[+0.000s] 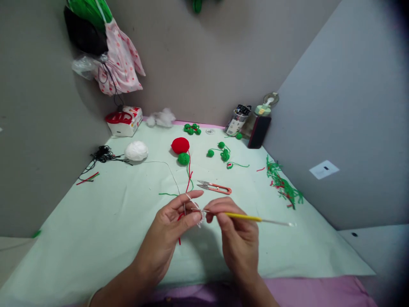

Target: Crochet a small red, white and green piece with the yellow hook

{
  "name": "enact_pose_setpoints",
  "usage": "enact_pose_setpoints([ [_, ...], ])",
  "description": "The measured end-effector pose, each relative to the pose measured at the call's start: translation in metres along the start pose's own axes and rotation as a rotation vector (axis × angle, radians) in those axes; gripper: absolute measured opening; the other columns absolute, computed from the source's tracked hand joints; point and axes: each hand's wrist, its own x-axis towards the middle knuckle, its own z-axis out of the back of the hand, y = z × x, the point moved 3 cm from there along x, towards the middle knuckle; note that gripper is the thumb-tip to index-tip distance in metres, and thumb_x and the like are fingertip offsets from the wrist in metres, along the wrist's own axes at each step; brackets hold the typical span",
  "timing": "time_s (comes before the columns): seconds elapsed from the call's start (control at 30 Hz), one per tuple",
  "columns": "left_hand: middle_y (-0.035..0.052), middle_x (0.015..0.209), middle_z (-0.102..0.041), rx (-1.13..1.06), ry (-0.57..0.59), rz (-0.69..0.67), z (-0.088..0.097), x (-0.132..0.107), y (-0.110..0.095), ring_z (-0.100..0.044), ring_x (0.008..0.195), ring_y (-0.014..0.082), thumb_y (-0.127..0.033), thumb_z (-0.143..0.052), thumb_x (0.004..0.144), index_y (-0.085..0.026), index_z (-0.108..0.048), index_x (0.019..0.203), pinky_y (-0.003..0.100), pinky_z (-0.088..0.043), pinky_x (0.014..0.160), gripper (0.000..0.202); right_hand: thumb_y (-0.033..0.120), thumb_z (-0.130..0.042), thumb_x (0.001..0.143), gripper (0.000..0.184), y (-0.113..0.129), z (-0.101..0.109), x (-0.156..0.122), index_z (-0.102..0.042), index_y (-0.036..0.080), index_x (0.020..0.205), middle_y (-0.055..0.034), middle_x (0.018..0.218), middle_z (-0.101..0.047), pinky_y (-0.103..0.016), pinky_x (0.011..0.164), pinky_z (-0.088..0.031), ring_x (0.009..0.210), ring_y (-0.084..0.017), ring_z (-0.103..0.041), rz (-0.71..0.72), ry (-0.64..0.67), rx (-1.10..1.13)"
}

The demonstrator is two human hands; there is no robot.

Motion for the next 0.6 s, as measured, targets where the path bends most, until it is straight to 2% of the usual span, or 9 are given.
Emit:
enact_pose_setpoints([
  [0.1, 0.0, 0.087, -0.073, 0.043, 0.036, -0.011, -0.003, -0.004, 0.001, -0.062, 0.087, 0.0162, -0.027, -0.088, 0.08, -0.029, -0.081, 0.118, 0.031, -0.046, 0.088, 0.038, 0.02, -0.065, 0.101, 0.017, -0.001, -0.002, 0.0, -0.081, 0.026, 0.101, -0.0059, 0.093, -0.079, -0.033, 0.076, -0.061, 0.087, -0.02, -0.074, 0.009, 0.028, -0.057],
  [0.23, -0.0001, 0.089, -0.07, 0.062, 0.025, 0.008, -0.001, -0.006, -0.002, -0.061, 0.089, 0.0173, -0.029, -0.086, 0.081, -0.03, -0.081, 0.12, 0.034, -0.043, 0.092, 0.039, 0.032, -0.063, 0.103, 0.019, -0.01, 0.002, 0.001, -0.078, 0.022, 0.097, -0.0051, 0.087, -0.078, -0.031, 0.065, -0.061, 0.068, -0.017, -0.072, -0.167, -0.022, 0.146],
  [0.33, -0.0012, 0.089, -0.066, 0.08, 0.002, 0.005, 0.001, -0.006, -0.003, -0.058, 0.088, 0.0166, -0.03, -0.086, 0.081, -0.031, -0.081, 0.118, 0.033, -0.041, 0.091, 0.037, 0.035, -0.06, 0.104, 0.022, -0.011, 0.003, 0.001, -0.074, 0.02, 0.096, -0.0055, 0.086, -0.078, -0.031, 0.066, -0.062, 0.067, -0.017, -0.073, -0.209, -0.007, 0.214],
  [0.43, -0.0016, 0.087, -0.064, 0.105, -0.015, -0.014, 0.003, -0.005, -0.003, -0.056, 0.085, 0.0163, -0.031, -0.085, 0.081, -0.032, -0.082, 0.117, 0.032, -0.041, 0.088, 0.036, 0.027, -0.054, 0.107, 0.021, -0.003, 0.005, -0.003, -0.074, 0.022, 0.102, -0.005, 0.091, -0.077, -0.03, 0.07, -0.062, 0.073, -0.016, -0.073, -0.119, 0.009, 0.052],
  [0.6, -0.0023, 0.084, -0.062, 0.151, -0.039, -0.067, 0.006, -0.005, -0.001, -0.055, 0.083, 0.0153, -0.031, -0.084, 0.084, -0.032, -0.081, 0.118, 0.03, -0.043, 0.083, 0.034, 0.011, -0.047, 0.105, 0.03, 0.009, 0.004, -0.011, -0.069, 0.025, 0.119, -0.0057, 0.1, -0.077, -0.031, 0.076, -0.061, 0.085, -0.016, -0.072, 0.163, 0.126, -0.249],
])
